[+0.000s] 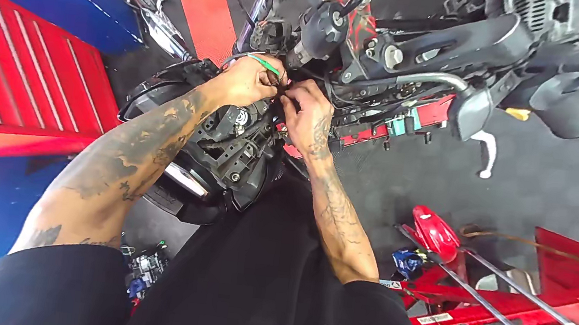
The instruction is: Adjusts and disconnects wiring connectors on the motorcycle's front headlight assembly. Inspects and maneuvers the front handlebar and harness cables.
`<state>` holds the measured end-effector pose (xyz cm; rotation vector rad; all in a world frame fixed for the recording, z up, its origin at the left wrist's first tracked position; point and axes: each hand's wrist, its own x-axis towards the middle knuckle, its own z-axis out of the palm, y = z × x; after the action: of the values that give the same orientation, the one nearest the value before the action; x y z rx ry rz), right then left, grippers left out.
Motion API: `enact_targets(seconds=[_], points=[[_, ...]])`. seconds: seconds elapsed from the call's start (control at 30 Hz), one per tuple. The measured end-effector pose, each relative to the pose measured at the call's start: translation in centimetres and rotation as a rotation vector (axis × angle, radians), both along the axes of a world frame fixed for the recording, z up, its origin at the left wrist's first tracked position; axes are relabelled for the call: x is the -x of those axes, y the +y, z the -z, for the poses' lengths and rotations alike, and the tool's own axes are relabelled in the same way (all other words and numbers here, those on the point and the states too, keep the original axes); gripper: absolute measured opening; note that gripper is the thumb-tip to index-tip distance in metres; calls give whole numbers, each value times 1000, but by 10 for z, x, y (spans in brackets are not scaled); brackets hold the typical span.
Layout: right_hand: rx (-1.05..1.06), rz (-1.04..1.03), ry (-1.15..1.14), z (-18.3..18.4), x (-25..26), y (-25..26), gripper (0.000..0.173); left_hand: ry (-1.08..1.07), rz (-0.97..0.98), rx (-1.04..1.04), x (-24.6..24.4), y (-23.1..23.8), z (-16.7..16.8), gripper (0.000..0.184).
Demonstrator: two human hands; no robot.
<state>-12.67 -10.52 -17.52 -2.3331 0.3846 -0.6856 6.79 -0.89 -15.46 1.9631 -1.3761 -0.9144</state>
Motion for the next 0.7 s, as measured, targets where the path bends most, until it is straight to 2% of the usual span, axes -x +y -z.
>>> enact_targets(seconds=[0.13, 0.4, 0.53, 0.63, 0.7], points=[[-22, 56, -32, 13, -15, -8, 10, 15, 20, 50, -1, 0, 3, 16], [-57, 59, -50, 10, -8, -6, 9, 20, -7, 22, -3, 0, 1, 18], [-78, 61, 92, -9, -2, -1, 11, 148, -59, -34, -1, 5, -10, 21], [-90, 73, 100, -11, -4, 1, 14, 271, -125, -34, 1, 10, -15, 17], [-66, 66, 70, -6, -6, 3, 13, 275, -193, -38, 4, 9, -15, 18]])
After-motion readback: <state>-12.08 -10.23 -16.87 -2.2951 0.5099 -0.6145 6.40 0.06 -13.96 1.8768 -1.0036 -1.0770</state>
